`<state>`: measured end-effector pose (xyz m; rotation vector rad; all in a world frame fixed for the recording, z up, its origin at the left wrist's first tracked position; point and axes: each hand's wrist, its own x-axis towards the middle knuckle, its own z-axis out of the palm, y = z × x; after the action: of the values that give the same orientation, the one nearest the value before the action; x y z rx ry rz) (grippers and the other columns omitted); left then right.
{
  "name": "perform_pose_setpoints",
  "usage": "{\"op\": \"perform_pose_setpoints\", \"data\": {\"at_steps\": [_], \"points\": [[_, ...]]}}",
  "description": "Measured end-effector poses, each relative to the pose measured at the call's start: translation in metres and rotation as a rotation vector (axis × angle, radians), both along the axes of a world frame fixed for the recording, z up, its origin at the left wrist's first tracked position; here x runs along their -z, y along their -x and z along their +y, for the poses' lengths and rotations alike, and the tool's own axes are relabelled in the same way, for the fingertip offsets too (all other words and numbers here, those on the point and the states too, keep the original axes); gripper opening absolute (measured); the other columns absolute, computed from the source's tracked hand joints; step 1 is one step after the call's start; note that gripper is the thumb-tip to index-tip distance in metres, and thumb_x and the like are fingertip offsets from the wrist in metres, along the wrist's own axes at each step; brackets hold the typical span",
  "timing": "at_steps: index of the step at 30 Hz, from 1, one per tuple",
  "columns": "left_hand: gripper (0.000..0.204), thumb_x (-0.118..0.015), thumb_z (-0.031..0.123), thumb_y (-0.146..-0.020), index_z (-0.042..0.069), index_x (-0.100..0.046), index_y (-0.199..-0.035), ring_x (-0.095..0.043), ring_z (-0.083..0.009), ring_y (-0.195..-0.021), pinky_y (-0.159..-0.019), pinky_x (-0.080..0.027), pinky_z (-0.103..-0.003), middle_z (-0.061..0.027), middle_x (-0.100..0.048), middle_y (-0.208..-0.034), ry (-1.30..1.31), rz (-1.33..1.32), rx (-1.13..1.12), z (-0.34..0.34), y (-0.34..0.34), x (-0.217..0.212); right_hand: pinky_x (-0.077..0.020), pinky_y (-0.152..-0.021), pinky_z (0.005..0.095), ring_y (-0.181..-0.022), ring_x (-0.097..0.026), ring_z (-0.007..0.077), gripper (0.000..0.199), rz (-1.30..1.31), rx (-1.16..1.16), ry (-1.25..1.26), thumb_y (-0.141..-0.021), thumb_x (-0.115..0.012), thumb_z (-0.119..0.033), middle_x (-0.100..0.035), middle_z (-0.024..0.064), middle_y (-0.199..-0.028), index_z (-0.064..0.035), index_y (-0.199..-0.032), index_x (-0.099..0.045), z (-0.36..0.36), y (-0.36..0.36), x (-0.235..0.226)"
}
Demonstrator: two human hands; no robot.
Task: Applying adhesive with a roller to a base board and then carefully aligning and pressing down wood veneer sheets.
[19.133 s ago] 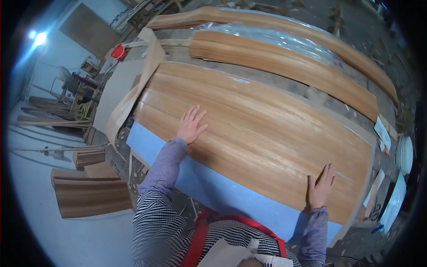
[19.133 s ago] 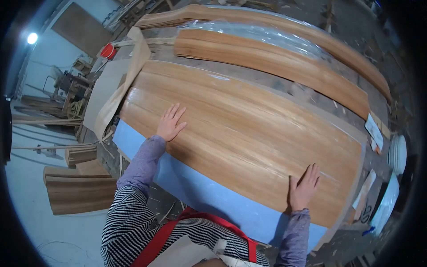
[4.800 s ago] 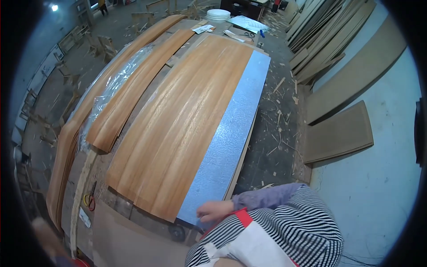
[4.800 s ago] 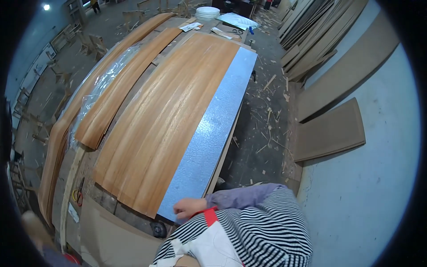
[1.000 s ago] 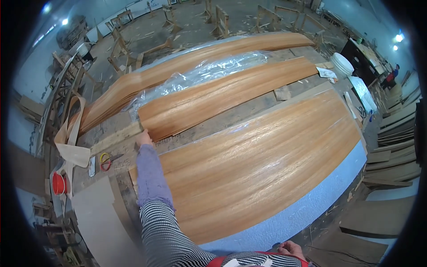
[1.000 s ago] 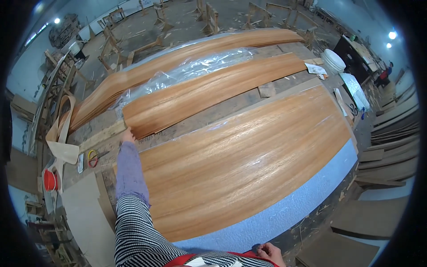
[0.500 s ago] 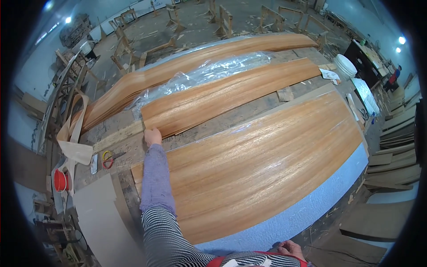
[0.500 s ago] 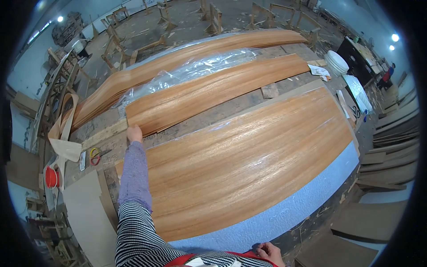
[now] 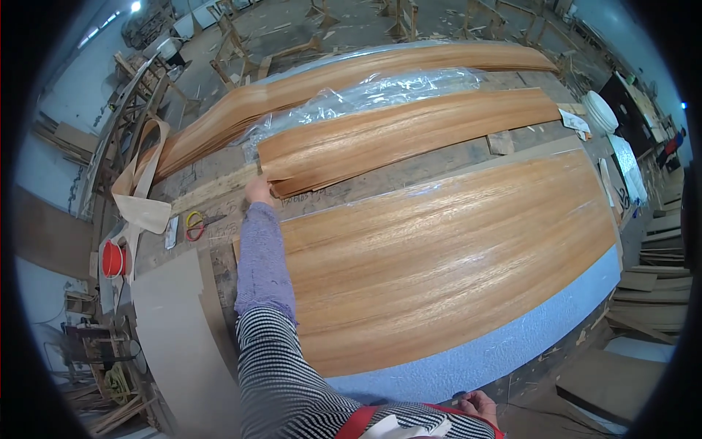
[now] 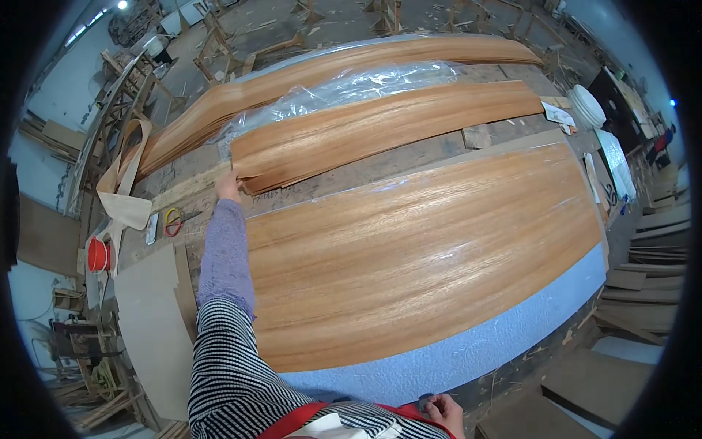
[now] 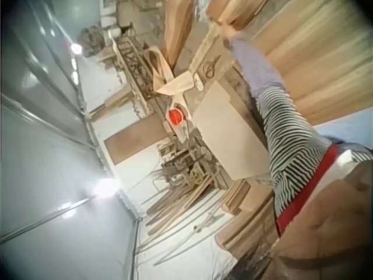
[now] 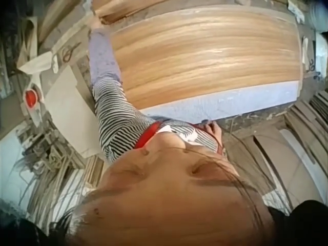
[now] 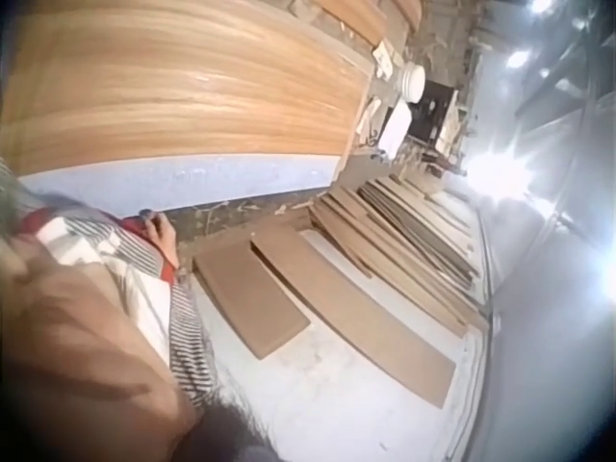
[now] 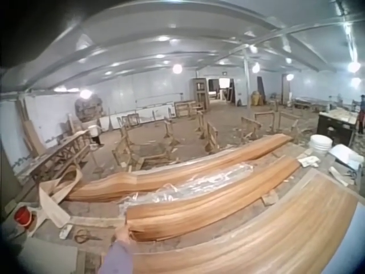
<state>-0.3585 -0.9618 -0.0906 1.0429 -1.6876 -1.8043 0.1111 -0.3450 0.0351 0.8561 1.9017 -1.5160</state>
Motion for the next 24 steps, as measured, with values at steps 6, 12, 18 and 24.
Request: {"op": "perform_pose_setpoints", "data": {"at_steps": [6,12,18,24], "points": [[0.011,-0.065,0.008,-0.083,0.003,-0.064,-0.093,-0.059,-0.0114,-0.077,-0.066,-0.046,-0.024,-0.0036,-0.063,-0.082,-0.015,0.048,0.104,-0.012,-0.021,-0.011,-0.0517,-0.076,0.0298,-0.081,-0.061,0.0135,0.009,0.021,0.072,0.09,-0.088,-0.061,-0.003,-0.065,0.007,-0.087,-0.0003,-0.096,-0.058,0.005,-0.009,0.005],[0.006,-0.063,0.009,-0.086,0.005,-0.063,-0.091,-0.057,-0.0093,-0.077,-0.065,-0.045,-0.024,-0.0005,-0.062,-0.086,0.198,0.169,0.192,0.003,-0.028,-0.02,-0.052,-0.075,0.0296,-0.078,-0.061,0.0137,0.009,0.085,-0.064,0.031,-0.09,-0.062,-0.004,-0.064,0.0068,-0.086,-0.001,-0.097,-0.057,0.012,-0.011,0.02],[0.012,-0.06,0.015,-0.089,0.003,-0.061,-0.091,-0.057,-0.0107,-0.078,-0.067,-0.046,-0.026,-0.0025,-0.062,-0.087,0.177,0.087,0.22,-0.013,-0.006,-0.005,-0.0511,-0.072,0.0279,-0.076,-0.06,0.0122,0.008,0.035,0.052,0.081,-0.089,-0.062,-0.004,-0.064,0.0061,-0.085,-0.0013,-0.096,-0.057,0.004,-0.006,0.012],[0.018,-0.058,0.02,-0.092,0.002,-0.055,-0.096,-0.058,-0.0148,-0.077,-0.068,-0.048,-0.029,-0.0074,-0.061,-0.086,0.493,-0.011,0.258,-0.048,0.014,0.002,-0.0505,-0.071,0.0264,-0.076,-0.059,0.0111,0.009,0.021,0.094,0.125,-0.089,-0.063,-0.004,-0.064,0.0055,-0.084,-0.0011,-0.096,-0.057,-0.008,0.005,0.0]]}}
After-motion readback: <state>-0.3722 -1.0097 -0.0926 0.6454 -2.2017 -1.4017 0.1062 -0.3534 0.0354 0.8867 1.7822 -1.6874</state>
